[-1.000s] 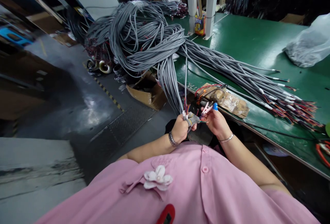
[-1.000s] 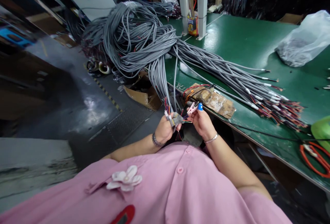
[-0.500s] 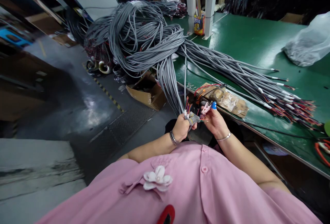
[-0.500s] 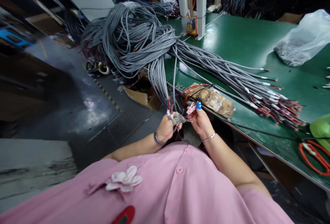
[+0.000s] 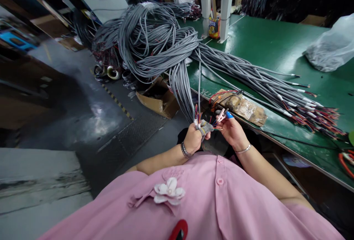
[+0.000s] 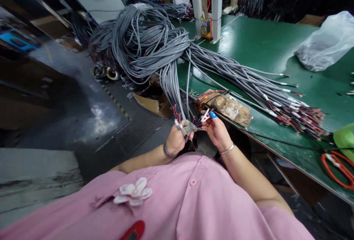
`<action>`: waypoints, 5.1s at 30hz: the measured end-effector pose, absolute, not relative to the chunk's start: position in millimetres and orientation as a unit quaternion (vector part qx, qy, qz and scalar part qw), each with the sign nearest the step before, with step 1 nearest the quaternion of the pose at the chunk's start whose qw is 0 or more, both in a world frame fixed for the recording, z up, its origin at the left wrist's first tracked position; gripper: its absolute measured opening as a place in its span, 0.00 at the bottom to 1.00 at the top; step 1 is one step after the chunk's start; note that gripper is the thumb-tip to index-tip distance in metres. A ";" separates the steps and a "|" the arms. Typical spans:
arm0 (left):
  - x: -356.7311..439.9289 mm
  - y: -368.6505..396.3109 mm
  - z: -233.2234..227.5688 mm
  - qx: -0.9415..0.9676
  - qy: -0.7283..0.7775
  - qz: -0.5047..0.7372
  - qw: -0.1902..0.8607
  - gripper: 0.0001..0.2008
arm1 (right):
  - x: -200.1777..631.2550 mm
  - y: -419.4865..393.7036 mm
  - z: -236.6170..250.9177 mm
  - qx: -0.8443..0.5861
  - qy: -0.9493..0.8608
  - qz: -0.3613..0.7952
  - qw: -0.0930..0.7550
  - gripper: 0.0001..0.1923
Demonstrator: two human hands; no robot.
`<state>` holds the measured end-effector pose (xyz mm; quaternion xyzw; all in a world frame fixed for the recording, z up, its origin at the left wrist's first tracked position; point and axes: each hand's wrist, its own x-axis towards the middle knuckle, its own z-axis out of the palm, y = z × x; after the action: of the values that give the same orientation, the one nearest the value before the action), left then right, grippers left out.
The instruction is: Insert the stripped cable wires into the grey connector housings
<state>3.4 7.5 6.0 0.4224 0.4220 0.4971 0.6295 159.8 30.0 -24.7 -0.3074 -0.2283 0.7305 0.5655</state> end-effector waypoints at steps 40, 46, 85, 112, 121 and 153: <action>-5.1 1.2 -5.3 0.483 0.439 0.468 0.596 0.17 | 173.5 24.2 -37.6 -0.289 -0.257 0.797 0.464 0.31; -9.7 -1.3 -6.2 0.537 0.454 0.430 0.566 0.18 | 177.7 11.9 -24.2 -0.341 -0.350 0.777 0.398 0.22; -20.3 3.8 -8.2 0.618 0.422 0.318 0.582 0.16 | 154.8 -3.5 -9.1 -0.422 -0.415 0.648 0.479 0.08; -23.6 6.1 -12.9 0.589 0.394 0.350 0.613 0.19 | 160.1 1.7 -10.4 -0.387 -0.265 0.750 0.467 0.14; -22.9 5.4 -11.7 0.597 0.409 0.340 0.601 0.21 | 150.0 1.7 -13.7 -0.399 -0.299 0.700 0.511 0.16; -23.0 5.5 -7.3 0.575 0.403 0.356 0.616 0.22 | 159.0 2.8 -7.2 -0.367 -0.263 0.755 0.476 0.16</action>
<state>-23.0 5.5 -7.3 0.5752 0.4027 0.3562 0.6165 159.0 2.8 -7.2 -0.3665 -0.2627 0.7552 0.4757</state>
